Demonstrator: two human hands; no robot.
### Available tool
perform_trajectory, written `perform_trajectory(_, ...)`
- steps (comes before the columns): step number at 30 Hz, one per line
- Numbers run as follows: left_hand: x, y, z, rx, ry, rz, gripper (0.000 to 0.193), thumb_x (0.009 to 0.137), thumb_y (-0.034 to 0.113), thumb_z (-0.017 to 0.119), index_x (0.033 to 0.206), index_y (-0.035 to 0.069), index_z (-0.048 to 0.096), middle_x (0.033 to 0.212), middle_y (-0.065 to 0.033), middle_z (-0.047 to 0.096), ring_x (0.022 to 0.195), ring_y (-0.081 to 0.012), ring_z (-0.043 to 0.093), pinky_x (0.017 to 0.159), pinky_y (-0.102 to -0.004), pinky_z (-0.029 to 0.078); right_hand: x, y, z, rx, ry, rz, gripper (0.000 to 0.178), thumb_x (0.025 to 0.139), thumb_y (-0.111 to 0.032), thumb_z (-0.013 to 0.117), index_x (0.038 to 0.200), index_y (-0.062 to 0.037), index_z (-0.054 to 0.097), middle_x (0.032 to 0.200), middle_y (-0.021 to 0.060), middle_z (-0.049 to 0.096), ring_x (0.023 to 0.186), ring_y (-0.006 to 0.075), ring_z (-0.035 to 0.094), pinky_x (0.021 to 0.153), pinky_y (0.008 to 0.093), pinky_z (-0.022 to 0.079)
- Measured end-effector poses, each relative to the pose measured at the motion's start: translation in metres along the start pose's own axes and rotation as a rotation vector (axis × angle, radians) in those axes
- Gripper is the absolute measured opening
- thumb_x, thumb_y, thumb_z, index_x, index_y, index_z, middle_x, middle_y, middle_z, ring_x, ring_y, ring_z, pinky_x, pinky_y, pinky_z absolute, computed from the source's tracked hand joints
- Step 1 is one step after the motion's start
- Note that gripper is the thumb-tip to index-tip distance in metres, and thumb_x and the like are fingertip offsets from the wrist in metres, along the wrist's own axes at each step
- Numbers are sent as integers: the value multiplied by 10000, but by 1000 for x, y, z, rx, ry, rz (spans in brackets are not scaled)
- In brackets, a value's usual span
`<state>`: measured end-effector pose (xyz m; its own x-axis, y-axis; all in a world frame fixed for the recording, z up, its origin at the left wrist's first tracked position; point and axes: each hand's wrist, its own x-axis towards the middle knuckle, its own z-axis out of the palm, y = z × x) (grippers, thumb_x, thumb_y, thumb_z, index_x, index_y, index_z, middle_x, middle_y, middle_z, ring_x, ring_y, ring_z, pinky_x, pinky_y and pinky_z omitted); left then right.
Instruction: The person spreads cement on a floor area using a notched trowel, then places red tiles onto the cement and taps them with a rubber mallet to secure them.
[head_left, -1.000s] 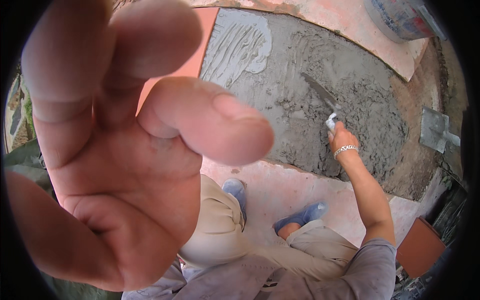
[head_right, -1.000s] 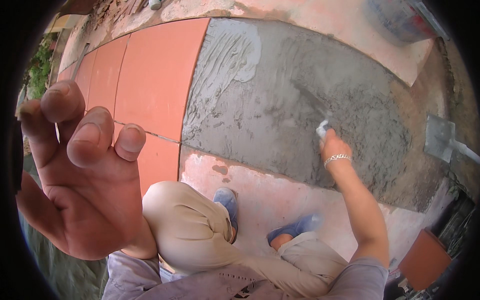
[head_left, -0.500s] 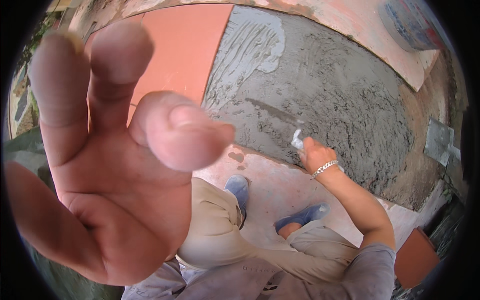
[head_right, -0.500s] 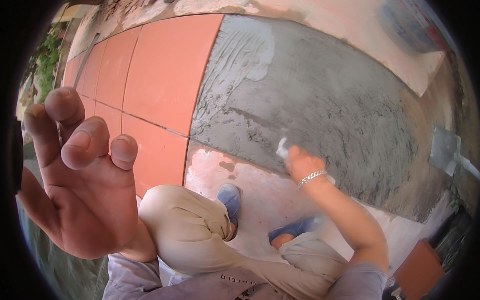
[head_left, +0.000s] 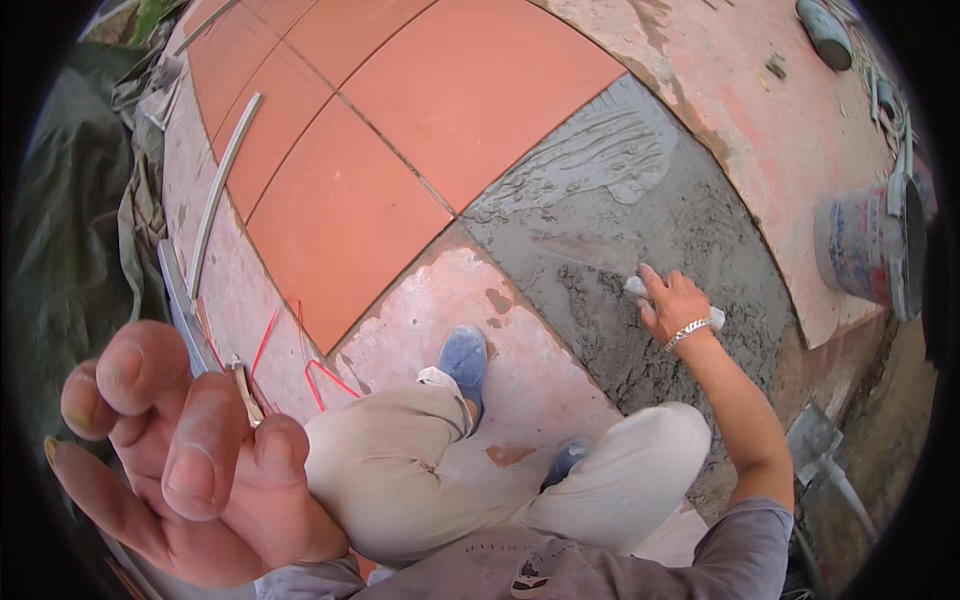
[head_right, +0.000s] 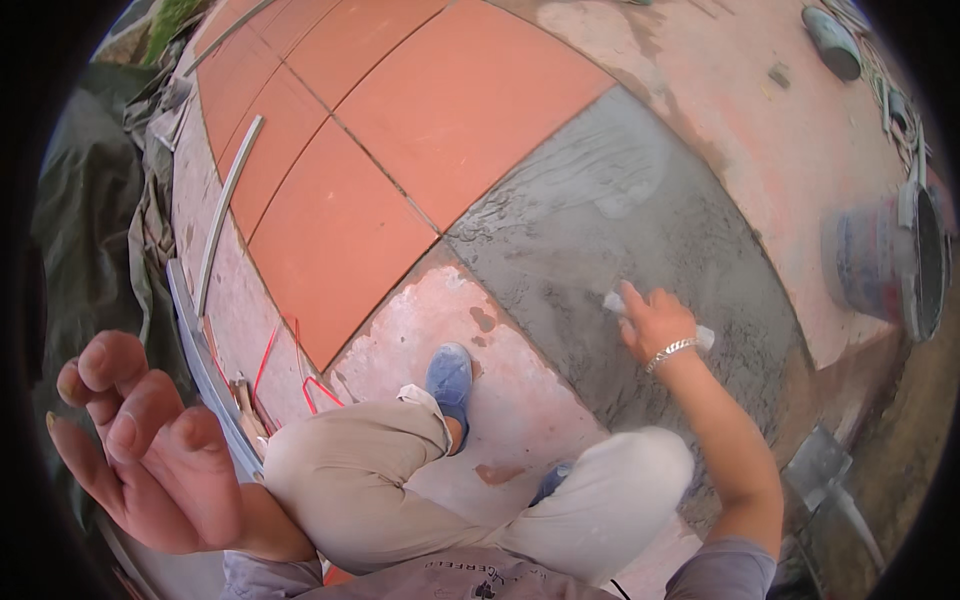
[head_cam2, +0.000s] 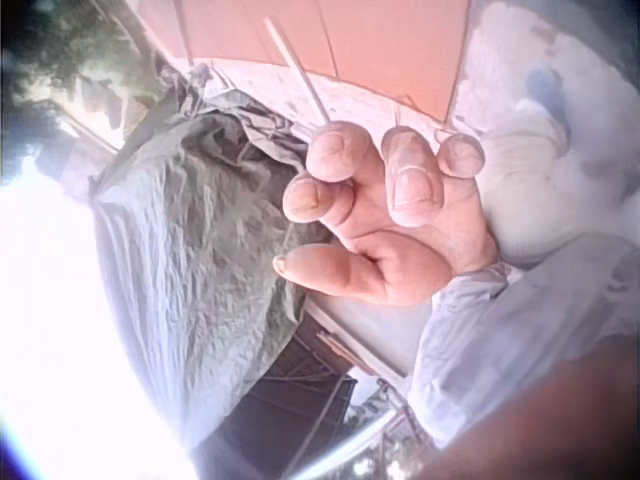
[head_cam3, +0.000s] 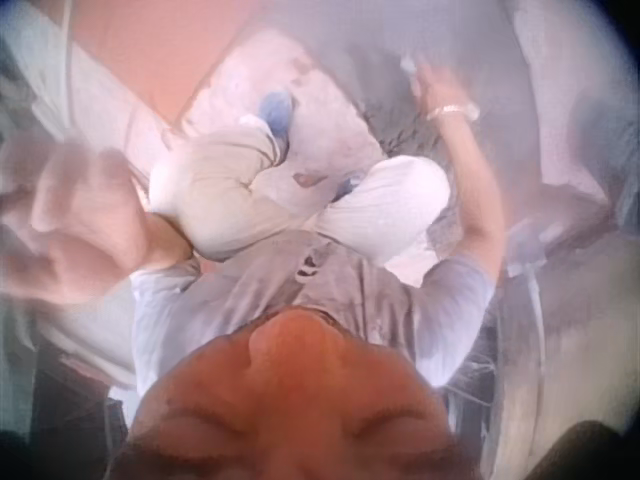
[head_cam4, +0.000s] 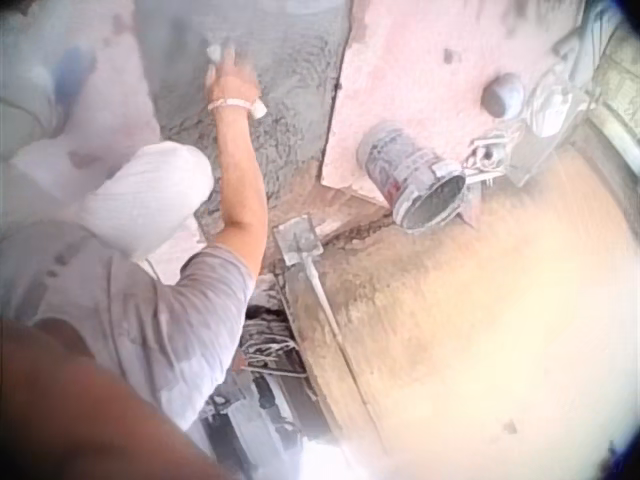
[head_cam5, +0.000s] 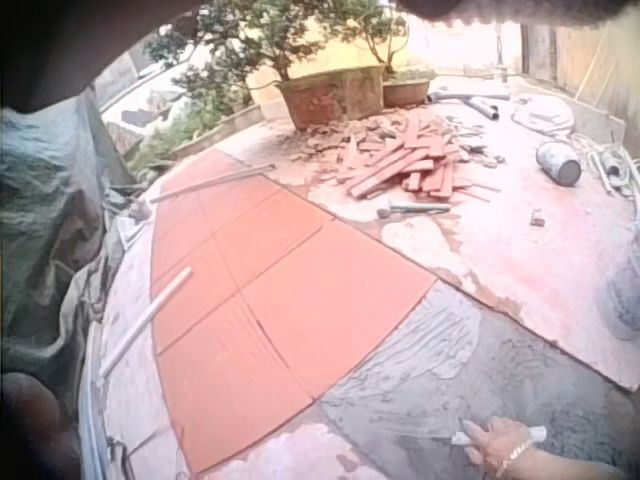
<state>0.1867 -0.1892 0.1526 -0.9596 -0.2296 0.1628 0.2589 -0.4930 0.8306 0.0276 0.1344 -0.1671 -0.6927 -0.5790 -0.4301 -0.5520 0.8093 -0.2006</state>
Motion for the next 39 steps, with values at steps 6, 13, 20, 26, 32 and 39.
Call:
perform_trajectory(6,-79,32,2,32,255,152,427,1093,352,336,1332,11,430,1310,-84,363,1077,-221,538,1026,-541,444,95,-82,27,-9,-202,25,233,959,-162,521,1162,-53,550,1162,224,640,1058,386,660,865,472,534)
perform_trajectory(13,-121,50,-7,-9,320,59,558,1037,517,419,1338,71,568,1420,-98,458,1190,-218,543,1119,-525,377,139,-104,48,-21,-221,16,201,962,-125,503,1143,-51,551,1091,205,706,1029,371,685,864,459,539)
perform_trajectory(20,-129,48,-7,50,385,59,515,1031,487,456,1295,66,592,1384,-104,512,1141,-201,572,1061,-468,447,145,-112,53,6,-215,-2,217,969,-111,494,1158,-38,570,1123,209,700,1040,363,688,868,448,545)
perform_trajectory(26,-127,46,-10,60,373,39,477,1025,468,487,1257,69,605,1354,-103,536,1127,-197,573,1038,-475,460,131,-108,56,-9,-258,16,247,975,-118,486,1182,-33,592,1137,208,699,1049,357,688,880,441,546)
perform_trajectory(32,-124,43,-3,53,395,46,444,1026,447,495,1229,72,615,1301,-99,572,1099,-202,589,1033,-486,464,87,-91,60,29,-295,56,255,972,-136,486,1172,-24,598,1157,220,688,1074,356,677,899,442,537)
perform_trajectory(39,-118,42,-5,33,357,-1,389,1016,408,531,1197,77,629,1301,-92,590,1099,-203,596,1045,-479,460,21,-55,73,7,-355,98,234,957,-139,501,1144,-25,584,1146,217,681,1065,355,682,870,441,550)
